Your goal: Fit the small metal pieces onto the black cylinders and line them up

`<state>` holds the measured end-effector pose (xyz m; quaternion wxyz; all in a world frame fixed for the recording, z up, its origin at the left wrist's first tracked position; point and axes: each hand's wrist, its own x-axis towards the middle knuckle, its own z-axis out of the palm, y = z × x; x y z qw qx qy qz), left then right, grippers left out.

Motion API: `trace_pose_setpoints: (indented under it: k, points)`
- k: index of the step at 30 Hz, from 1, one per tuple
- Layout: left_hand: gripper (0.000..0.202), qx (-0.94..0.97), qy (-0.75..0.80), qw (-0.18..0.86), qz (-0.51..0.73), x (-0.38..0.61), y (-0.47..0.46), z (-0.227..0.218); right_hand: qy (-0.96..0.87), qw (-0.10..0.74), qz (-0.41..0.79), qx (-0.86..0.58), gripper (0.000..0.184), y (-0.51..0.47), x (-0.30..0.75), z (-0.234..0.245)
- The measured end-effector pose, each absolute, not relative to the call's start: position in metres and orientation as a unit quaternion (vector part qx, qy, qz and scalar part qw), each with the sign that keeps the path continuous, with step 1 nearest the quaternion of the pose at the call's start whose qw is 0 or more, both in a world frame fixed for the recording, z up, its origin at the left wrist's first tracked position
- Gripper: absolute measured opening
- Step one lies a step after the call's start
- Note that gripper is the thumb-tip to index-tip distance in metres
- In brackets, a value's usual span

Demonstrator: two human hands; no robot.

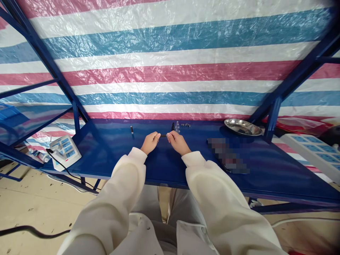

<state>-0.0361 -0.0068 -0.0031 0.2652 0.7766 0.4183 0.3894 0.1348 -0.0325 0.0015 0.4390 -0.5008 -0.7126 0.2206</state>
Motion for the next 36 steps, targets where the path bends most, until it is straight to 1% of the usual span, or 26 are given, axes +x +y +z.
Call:
trace_pose_setpoints:
  k: [7, 10, 14, 17, 19, 22, 24, 27, 30, 33, 36]
  points:
    - [0.05, 0.709, 0.428, 0.397, 0.395, -0.034, -0.003, -0.005, -0.717, 0.435, 0.214, -0.501, 0.028, -0.033, 0.135, 0.002]
    - [0.051, 0.682, 0.433, 0.424, 0.409, -0.035, -0.003, -0.003, -0.718, 0.443, 0.221, -0.489, 0.022, -0.031, 0.136, 0.0]
    - [0.053, 0.659, 0.444, 0.425, 0.434, -0.036, -0.004, 0.0, -0.716, 0.461, 0.255, -0.457, 0.017, -0.027, 0.137, -0.006]
    - [0.053, 0.647, 0.439, 0.436, 0.446, -0.037, -0.003, 0.0, -0.72, 0.455, 0.274, -0.448, 0.024, -0.024, 0.137, -0.012]
    - [0.055, 0.648, 0.437, 0.436, 0.446, -0.037, -0.003, 0.0, -0.727, 0.442, 0.267, -0.453, 0.028, -0.023, 0.137, -0.014]
    - [0.056, 0.658, 0.442, 0.422, 0.44, -0.038, -0.004, 0.0, -0.739, 0.421, 0.243, -0.467, 0.026, -0.023, 0.138, -0.015]
    - [0.053, 0.668, 0.439, 0.41, 0.439, -0.038, -0.004, 0.0, -0.744, 0.409, 0.228, -0.476, 0.024, -0.023, 0.139, -0.015]
    - [0.044, 0.683, 0.415, 0.413, 0.436, -0.037, -0.006, 0.001, -0.749, 0.395, 0.21, -0.488, 0.023, -0.024, 0.139, -0.014]
    - [0.044, 0.689, 0.396, 0.432, 0.428, -0.036, -0.007, 0.002, -0.755, 0.38, 0.198, -0.496, 0.022, -0.023, 0.139, -0.013]
    - [0.04, 0.687, 0.397, 0.422, 0.439, -0.037, -0.006, 0.002, -0.767, 0.344, 0.185, -0.509, 0.019, -0.023, 0.141, -0.011]
    - [0.039, 0.665, 0.415, 0.41, 0.467, -0.038, -0.004, 0.002, -0.778, 0.274, 0.17, -0.539, 0.011, -0.023, 0.147, -0.009]
